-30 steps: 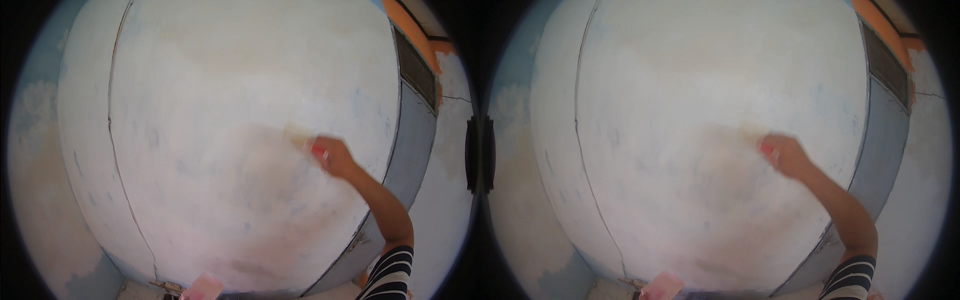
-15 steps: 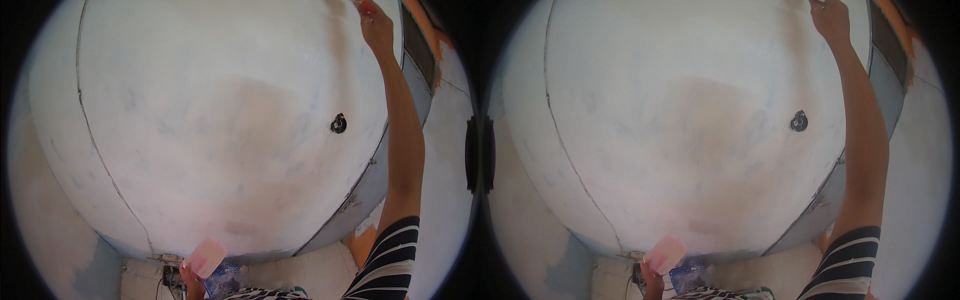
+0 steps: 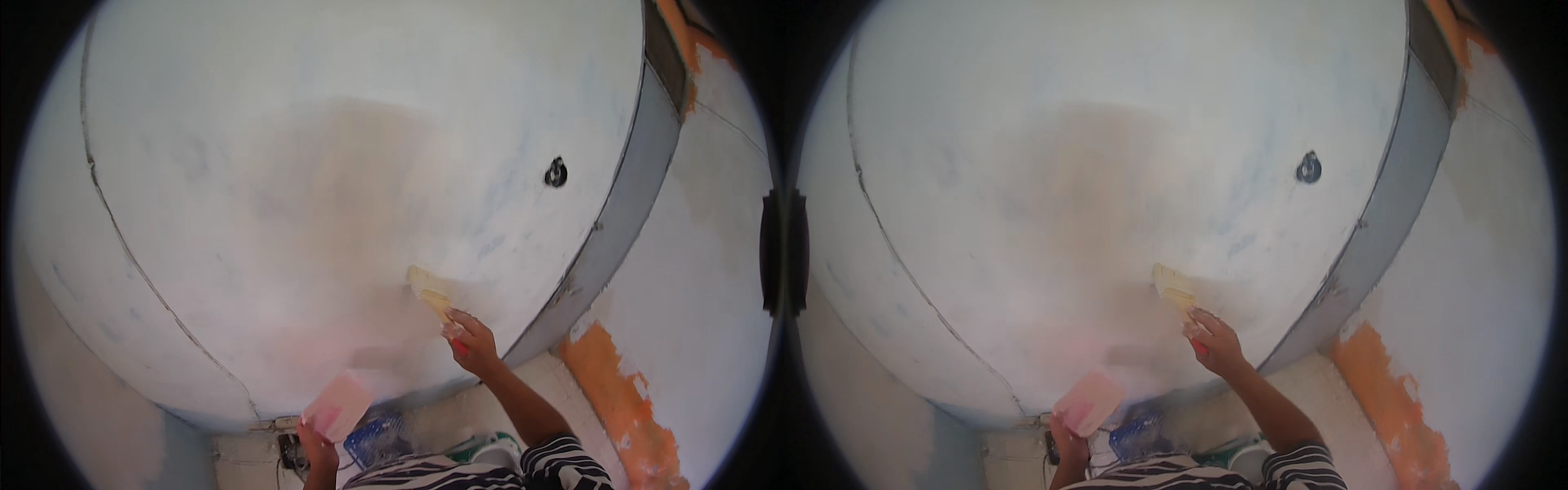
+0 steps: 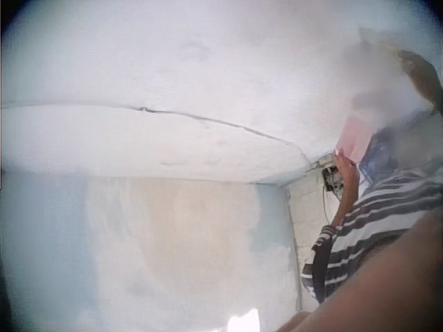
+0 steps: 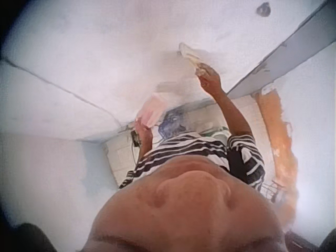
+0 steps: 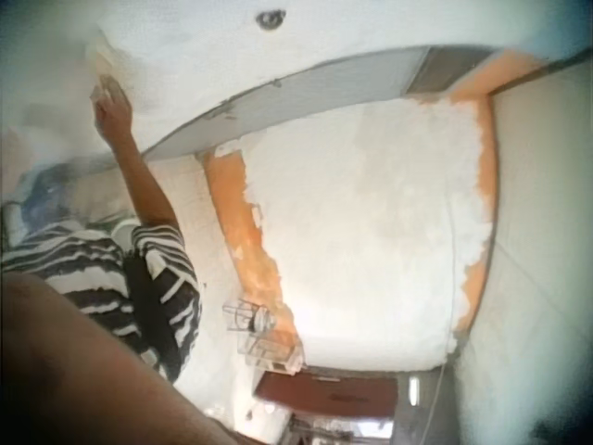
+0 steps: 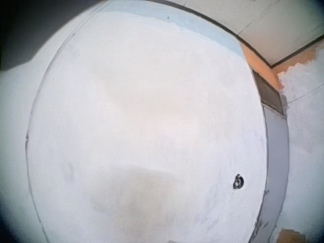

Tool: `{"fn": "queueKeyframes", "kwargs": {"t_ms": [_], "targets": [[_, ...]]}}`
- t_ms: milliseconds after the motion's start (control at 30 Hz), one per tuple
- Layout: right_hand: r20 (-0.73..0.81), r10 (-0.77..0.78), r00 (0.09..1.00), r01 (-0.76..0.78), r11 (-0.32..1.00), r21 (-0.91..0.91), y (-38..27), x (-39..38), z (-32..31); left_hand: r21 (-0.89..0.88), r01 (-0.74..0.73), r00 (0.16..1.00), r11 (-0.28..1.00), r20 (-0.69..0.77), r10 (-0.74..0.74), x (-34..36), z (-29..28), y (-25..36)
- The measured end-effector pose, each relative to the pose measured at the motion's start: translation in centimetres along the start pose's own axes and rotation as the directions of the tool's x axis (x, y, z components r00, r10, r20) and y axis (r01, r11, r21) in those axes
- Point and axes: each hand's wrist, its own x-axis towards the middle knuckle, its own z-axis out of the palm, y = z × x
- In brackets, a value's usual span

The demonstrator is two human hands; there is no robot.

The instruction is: The person paints a wall using a brush, frequently dipping the brush into a pink paint tray held in their other hand.

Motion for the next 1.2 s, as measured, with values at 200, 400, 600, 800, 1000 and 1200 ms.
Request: {"fn": "queueKeyframes", "kwargs": {"t_ms": [200, 400, 600, 800, 1000, 1200], "targets": [[-0.078, 0.935, 0.345, -0.491, 0.251, 0.834, -7.0, -7.0, 1.7, 0.244, 0.008, 0.984, 0.970, 0.168, -0.051, 3.0, -1.0, -2.2], [0.211, 0.977, 0.003, -0.318, -0.199, 0.927, -11.6, -9.1, -1.6, 0.190, -0.005, 0.972, 0.982, 0.231, -0.040, 3.6, 1.6, -0.1], [0.242, 0.966, 0.094, -0.268, -0.210, 0.940, -15.4, -8.3, -1.8, -0.100, 0.256, 0.959, 0.962, 0.155, -0.239, 3.4, 6.4, 4.0], [0.212, 0.948, 0.238, -0.415, -0.098, 0.904, -15.8, -6.9, -0.7, 0.136, -0.106, 0.955, 0.985, 0.290, 0.063, 2.5, 8.7, 4.0], [0.120, 0.883, 0.454, -0.561, 0.179, 0.808, -15.2, -5.7, 0.1, 0.152, -0.300, 0.913, 0.942, 0.332, 0.237, 0.3, 11.8, 2.8], [-0.060, 0.739, 0.671, -0.527, 0.533, 0.662, -10.6, -4.9, -1.7, 0.131, -0.352, 0.883, 0.927, 0.376, 0.282, -0.8, 15.0, 1.4]]}}
